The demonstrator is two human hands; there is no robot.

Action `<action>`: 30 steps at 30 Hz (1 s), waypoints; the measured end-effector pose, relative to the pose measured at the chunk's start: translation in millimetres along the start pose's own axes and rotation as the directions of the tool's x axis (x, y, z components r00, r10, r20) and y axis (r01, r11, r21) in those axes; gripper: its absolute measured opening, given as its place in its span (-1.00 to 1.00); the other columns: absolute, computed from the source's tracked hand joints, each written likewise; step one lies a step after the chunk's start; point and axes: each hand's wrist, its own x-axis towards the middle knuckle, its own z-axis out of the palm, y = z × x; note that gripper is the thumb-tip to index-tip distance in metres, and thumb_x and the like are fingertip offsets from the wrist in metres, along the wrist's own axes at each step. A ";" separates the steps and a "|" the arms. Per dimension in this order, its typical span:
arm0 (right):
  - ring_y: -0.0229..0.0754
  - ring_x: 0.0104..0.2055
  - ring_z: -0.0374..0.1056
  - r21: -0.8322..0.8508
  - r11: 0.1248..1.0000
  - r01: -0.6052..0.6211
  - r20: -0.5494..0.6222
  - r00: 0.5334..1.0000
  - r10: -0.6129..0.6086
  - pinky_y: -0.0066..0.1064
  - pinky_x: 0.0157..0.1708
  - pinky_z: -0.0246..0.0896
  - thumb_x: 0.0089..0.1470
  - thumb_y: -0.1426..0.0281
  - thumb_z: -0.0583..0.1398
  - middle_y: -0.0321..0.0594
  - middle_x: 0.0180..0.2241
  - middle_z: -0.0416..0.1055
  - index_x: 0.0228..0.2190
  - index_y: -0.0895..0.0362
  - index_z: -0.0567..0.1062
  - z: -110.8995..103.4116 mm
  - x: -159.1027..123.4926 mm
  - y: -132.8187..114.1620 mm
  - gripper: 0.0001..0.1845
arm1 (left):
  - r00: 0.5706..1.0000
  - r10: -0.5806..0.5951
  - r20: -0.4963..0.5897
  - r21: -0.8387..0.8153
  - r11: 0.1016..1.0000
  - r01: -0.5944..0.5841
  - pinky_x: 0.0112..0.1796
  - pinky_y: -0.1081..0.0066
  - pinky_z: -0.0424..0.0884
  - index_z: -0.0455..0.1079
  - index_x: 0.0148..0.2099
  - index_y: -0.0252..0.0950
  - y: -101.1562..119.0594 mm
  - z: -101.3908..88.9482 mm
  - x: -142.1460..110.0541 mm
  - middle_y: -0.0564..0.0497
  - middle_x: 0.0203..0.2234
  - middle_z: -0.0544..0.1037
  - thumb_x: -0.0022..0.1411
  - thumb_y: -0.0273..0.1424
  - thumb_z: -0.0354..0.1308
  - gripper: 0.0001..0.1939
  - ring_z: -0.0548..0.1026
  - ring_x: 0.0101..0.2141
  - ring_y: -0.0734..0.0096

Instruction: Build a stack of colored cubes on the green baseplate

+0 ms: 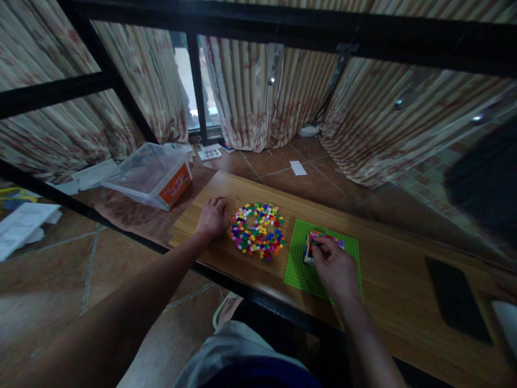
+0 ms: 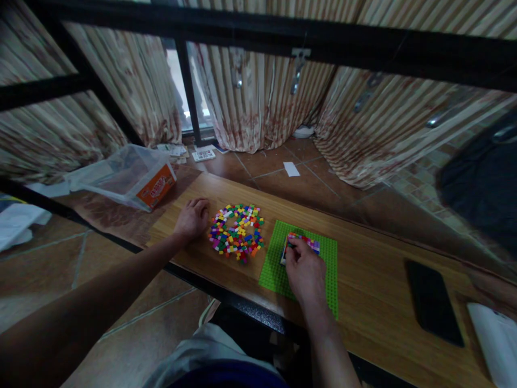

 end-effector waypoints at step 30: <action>-0.06 -0.32 0.50 0.090 0.996 0.022 -0.019 1.000 -0.020 -0.14 -0.22 0.37 0.05 0.08 0.14 -0.16 -0.33 0.59 -0.33 0.08 0.53 3.0 8.3 4.3 -0.65 | 1.000 -0.007 -0.001 -0.012 1.000 0.007 0.07 0.07 0.36 0.43 -0.04 -0.33 -1.5 2.1 -0.5 -0.22 -0.03 0.50 0.23 -0.50 -0.01 -0.71 0.42 0.00 0.05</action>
